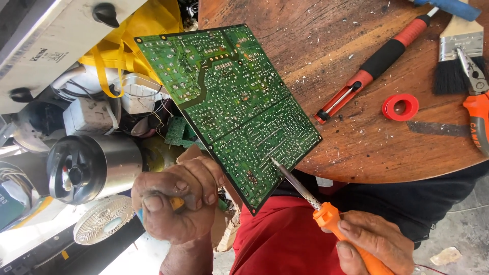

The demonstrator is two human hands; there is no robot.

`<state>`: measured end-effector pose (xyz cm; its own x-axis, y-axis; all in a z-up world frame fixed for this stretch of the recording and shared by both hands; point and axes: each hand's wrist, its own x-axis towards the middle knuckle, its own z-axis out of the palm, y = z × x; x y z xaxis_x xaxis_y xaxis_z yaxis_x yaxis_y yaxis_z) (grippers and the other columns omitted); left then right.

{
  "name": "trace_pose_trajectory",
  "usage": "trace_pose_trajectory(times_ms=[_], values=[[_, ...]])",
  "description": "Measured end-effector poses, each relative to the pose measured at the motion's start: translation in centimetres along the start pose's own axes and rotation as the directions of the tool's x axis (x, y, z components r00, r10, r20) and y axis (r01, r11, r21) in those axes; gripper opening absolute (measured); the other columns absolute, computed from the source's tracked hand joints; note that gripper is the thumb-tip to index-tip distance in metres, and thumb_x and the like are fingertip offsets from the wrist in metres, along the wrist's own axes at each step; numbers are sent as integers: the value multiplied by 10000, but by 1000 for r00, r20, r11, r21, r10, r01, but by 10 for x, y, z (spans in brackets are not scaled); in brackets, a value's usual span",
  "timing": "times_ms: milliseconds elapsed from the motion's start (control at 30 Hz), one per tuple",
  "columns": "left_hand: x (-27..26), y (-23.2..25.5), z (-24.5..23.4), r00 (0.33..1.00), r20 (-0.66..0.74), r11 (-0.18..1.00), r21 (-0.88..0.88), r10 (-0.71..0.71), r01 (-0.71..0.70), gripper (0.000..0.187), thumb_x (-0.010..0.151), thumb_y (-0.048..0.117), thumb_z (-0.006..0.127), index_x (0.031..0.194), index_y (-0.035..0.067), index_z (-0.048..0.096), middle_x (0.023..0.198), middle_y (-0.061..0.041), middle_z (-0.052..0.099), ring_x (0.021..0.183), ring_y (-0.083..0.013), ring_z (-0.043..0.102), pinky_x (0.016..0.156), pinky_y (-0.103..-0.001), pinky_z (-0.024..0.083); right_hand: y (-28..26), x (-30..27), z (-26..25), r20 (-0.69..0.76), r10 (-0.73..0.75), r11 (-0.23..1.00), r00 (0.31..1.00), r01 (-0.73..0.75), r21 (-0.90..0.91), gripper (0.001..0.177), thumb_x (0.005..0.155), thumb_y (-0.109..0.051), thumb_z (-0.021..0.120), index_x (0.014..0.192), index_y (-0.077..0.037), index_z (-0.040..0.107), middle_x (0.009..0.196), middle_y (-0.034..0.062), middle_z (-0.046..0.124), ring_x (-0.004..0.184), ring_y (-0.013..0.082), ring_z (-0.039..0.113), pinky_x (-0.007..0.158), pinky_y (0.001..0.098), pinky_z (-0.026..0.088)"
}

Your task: The person holds a green circuit board with one hand and uses a soldering iron with the other to apply heat to various points on the board. The person works over a wooden table cluttered with tools and electronic components.

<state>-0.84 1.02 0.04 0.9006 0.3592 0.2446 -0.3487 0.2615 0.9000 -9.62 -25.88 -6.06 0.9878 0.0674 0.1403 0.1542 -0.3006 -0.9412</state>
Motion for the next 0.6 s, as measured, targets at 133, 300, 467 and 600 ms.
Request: trace_pose_trajectory(times_ms=[133,300,467,600], values=[[1,-1,2,1000,2,1000,10,21,-21,285,1064,354,567,890,134,522,524,-20,382,423,-183,432,487,-363,431,-4,2,1,-29,-9,1000,1000,9,-18,228,881,-228,661,1088,-147,712,1002,34,791,910,141,818,915,318,700],[2,-1,3,999,2,999,9,43,-43,280,1071,346,558,903,126,515,535,-9,383,425,-176,437,496,-370,435,-19,3,4,-33,59,991,998,-62,-117,241,887,-197,651,1102,-111,718,988,52,804,957,183,804,936,318,670],[3,0,2,1000,6,999,24,21,-22,279,1066,355,562,896,138,523,532,-6,381,425,-179,440,487,-370,414,-6,0,1,-11,-54,997,998,53,-60,238,875,-223,657,1082,-115,705,984,67,797,902,175,822,887,308,686],[2,0,1,1000,10,999,18,27,-27,277,1071,347,567,899,133,528,529,-15,390,428,-187,454,481,-379,452,-2,2,8,-76,-16,1000,997,16,0,251,864,-220,675,1067,-75,705,947,90,791,867,204,825,868,313,700]])
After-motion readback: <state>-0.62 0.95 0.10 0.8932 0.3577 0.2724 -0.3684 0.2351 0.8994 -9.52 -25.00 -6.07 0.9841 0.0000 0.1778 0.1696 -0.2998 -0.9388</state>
